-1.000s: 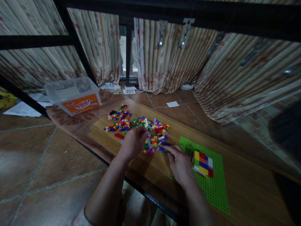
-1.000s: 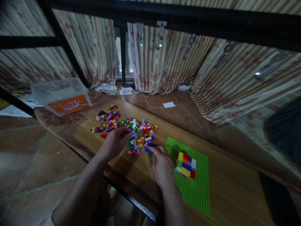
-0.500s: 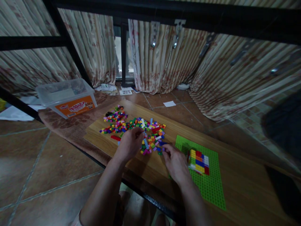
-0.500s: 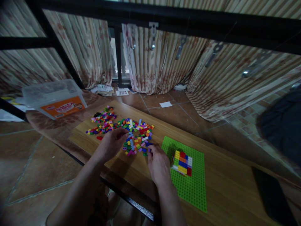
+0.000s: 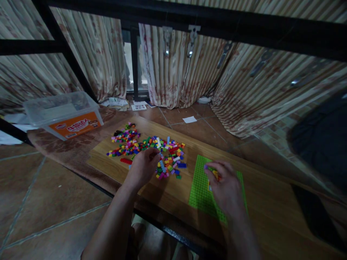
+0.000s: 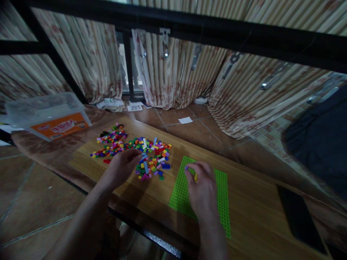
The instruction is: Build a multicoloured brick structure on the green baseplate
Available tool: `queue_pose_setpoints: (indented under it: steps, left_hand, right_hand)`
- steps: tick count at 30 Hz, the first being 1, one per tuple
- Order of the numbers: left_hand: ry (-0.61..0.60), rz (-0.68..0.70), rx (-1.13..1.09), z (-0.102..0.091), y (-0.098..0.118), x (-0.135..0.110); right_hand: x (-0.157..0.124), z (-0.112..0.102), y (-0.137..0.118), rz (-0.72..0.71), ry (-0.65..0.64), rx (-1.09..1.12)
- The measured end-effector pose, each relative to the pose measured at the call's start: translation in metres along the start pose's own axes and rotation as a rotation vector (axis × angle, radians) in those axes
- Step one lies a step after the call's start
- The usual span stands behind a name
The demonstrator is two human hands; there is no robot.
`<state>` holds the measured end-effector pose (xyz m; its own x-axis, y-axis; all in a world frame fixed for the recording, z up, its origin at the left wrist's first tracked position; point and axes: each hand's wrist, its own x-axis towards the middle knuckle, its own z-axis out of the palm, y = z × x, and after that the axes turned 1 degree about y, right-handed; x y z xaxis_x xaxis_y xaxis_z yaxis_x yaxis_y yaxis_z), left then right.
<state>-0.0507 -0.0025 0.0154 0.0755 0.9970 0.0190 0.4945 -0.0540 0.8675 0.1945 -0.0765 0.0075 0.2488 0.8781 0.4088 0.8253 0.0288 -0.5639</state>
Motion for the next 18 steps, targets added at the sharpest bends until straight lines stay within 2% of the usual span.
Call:
queue_pose_setpoints:
  steps: [3,6,13,18]
  left_hand:
    - [-0.001,0.011,-0.007,0.001,-0.003,0.0]
    - [-0.002,0.034,0.01,0.003,-0.006,0.0]
    - [-0.004,0.038,0.042,0.004,-0.006,0.0]
    - [0.003,0.025,0.054,0.003,-0.003,0.0]
  right_hand:
    - [0.003,-0.021,0.027,0.052,0.032,-0.072]
    - [0.002,-0.026,0.043,0.091,-0.03,-0.066]
    - [0.004,-0.018,0.046,0.094,-0.117,-0.088]
    - [0.004,-0.017,0.048,0.114,-0.118,-0.104]
